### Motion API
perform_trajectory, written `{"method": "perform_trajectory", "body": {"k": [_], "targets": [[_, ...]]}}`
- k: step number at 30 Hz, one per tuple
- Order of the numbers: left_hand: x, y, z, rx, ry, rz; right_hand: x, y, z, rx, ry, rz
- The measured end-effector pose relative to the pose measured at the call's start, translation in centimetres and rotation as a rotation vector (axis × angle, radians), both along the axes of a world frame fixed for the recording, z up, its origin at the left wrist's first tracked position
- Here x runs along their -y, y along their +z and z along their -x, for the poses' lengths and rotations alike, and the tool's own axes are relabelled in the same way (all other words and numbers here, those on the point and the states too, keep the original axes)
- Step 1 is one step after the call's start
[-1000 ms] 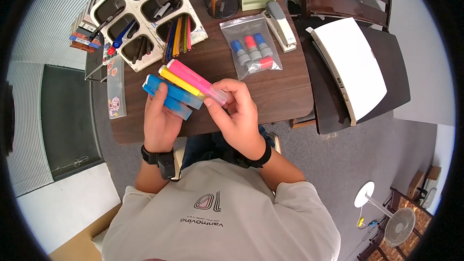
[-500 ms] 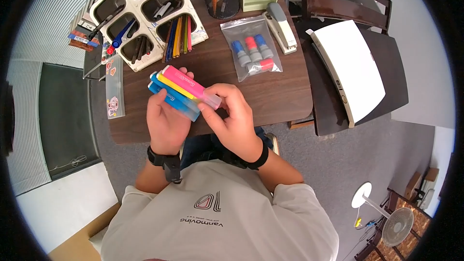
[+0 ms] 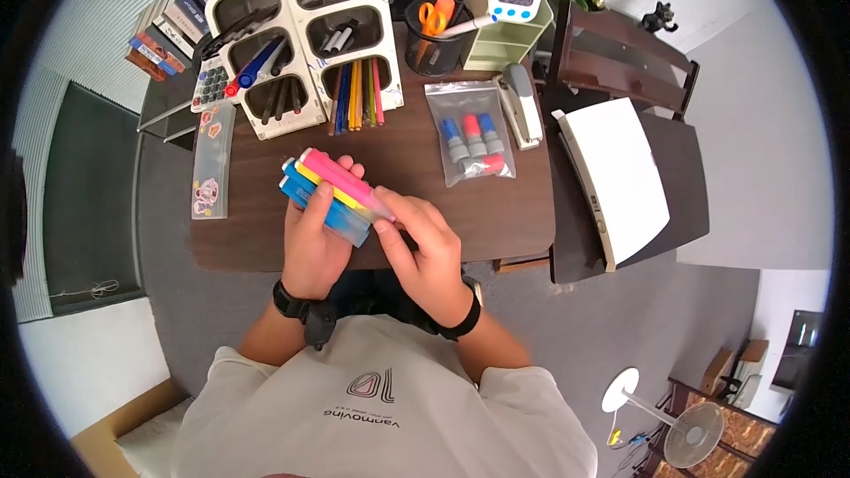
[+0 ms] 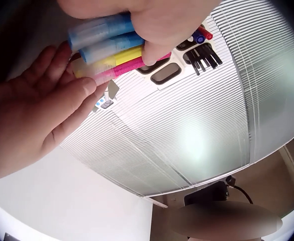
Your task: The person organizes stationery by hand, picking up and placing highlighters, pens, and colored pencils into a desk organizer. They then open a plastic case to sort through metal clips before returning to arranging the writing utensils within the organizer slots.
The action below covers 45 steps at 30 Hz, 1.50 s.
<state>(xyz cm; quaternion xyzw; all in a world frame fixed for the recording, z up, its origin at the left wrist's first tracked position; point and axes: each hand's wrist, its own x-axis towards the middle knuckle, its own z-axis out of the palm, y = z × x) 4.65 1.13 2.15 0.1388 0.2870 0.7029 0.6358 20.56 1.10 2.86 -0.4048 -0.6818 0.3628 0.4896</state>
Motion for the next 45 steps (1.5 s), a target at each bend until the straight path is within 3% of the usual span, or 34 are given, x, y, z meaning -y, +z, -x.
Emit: {"method": "perform_trajectory", "body": {"k": [6,8,11,14,15,17,19,24,32,37,40,42,45], "targets": [[0.3,-0.4,0.9,0.044,-0.010,-0.011,1.5,-0.2,1.2,0.052,0.002,-0.017],[0.6,-0.3,1.0,0.058,-0.024,-0.008,2.2,-1.3,2.6,-0.518,-0.002,0.334],[0.5,-0.3,1.6,0.113,-0.015,-0.130,1.5,-0.1,2.1,-0.443,0.015,0.266],[0.6,-0.1,3.3,0.118,-0.031,-0.056,-1.8,4.1,1.3,-0.163,-0.195,-0.157],[0.7,-0.1,3.9,0.114,-0.040,-0.011,-3.6,6.9,0.6,0.152,-0.247,-0.450],[0.9,-0.8,4.8,0.118,-0.053,0.023,-7.1,11.2,1.2,0.420,-0.295,-0.781],[1.4,-1.6,5.4,0.176,-0.101,0.055,-10.8,13.0,2.5,0.522,-0.217,-0.874],[1.5,-1.8,5.4,0.141,-0.122,0.039,-16.4,12.8,6.4,0.734,-0.063,-0.848],[1.8,-1.6,5.8,0.143,-0.179,0.047,-18.9,11.6,9.0,0.600,-0.051,-0.747],[1.8,-2.1,5.6,0.113,-0.118,0.026,-13.0,12.7,6.3,0.488,-0.017,-0.661],[1.7,-3.3,5.7,0.182,-0.109,-0.037,-7.8,10.4,4.3,0.444,0.270,-0.652],[1.5,-2.3,5.2,0.168,-0.084,-0.004,-4.6,8.9,4.0,0.540,0.372,-0.395],[1.2,-1.5,4.5,0.178,-0.063,0.021,-1.8,5.1,3.8,0.520,0.274,-0.202]]}}
